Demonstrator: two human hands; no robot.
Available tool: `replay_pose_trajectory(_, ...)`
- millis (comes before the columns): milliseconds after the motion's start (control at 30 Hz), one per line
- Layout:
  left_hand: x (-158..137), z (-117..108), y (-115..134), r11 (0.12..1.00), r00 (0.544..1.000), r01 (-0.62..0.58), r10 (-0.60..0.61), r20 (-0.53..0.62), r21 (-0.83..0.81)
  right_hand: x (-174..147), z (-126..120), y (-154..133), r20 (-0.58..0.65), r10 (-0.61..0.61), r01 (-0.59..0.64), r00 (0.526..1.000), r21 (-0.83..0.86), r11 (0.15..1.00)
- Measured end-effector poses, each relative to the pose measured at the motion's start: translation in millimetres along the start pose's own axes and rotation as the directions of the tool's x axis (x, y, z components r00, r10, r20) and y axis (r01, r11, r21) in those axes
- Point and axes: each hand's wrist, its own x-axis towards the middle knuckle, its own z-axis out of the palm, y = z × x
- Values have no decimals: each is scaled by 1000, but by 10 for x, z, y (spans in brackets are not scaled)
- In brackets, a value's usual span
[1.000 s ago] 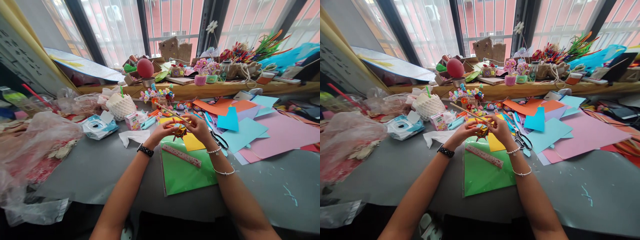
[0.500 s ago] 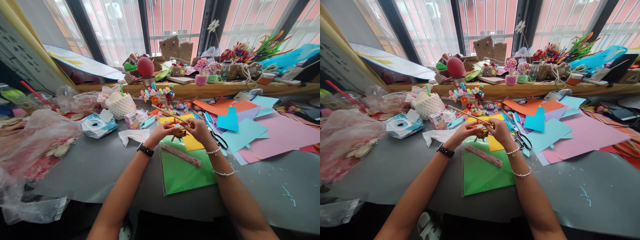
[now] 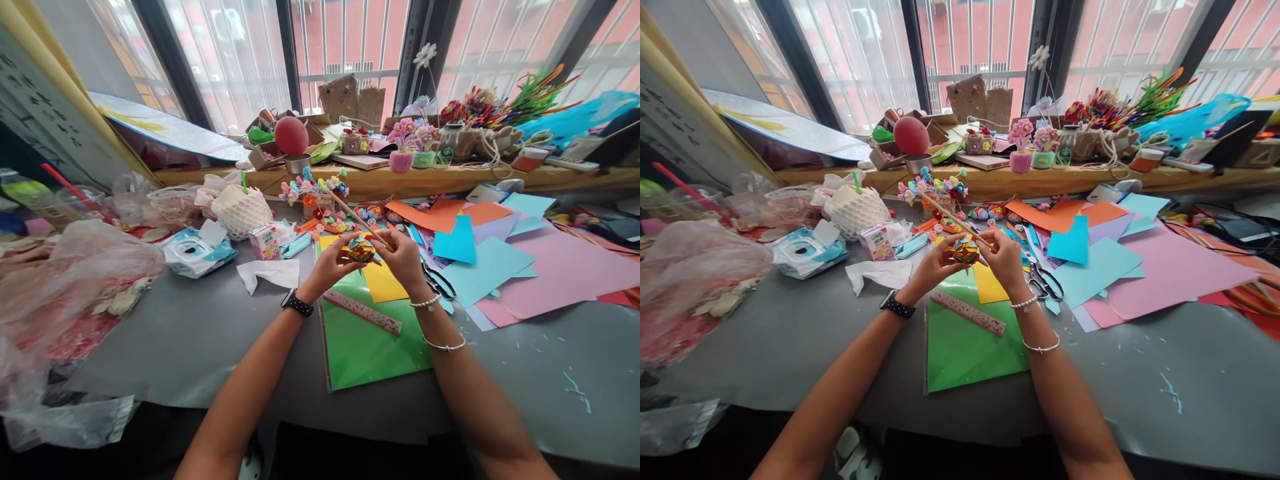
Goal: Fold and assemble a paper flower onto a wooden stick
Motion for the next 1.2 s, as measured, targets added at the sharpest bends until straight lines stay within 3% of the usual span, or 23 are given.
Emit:
replay_pose_trajectory(100, 13, -19, 3, 1000, 1000, -23, 23, -13, -7, 6, -42, -37, 53, 54, -58, 997, 81, 995)
replay_pose_trajectory(200, 18, -47, -32, 999, 999, -40, 39, -38, -26, 10, -89, -89, 196, 118, -153, 974, 172, 973)
replay_pose_trajectory(267, 19, -63, -67, 999, 998, -36, 34, -55, -21, 9, -103, -121, 274, 156, -208, 949, 172, 963)
replay_pose_trajectory(400, 22, -69, -82, 1000, 996, -20, 18, -84, -24, 9, -99, -146, 314, 169, -226, 934, 155, 962)
replay_pose_trajectory(600, 34, -47, 20, 991, 993, -51, 37, -113, -122, 13, -65, -69, 184, 112, -151, 977, 212, 966)
replay_pose_trajectory(833, 34, -43, 55, 989, 987, -74, 53, -153, -129, 2, -2, -64, 161, 116, -145, 980, 186, 972)
replay_pose_trajectory(1033, 33, -28, -2, 997, 984, -36, 23, -179, -68, -3, 4, -55, 160, -63, 52, 985, 74, 996)
replay_pose_trajectory(1200, 29, -56, -36, 999, 982, 11, -17, -188, -31, -17, 13, -37, 217, -119, 138, 969, -71, 988)
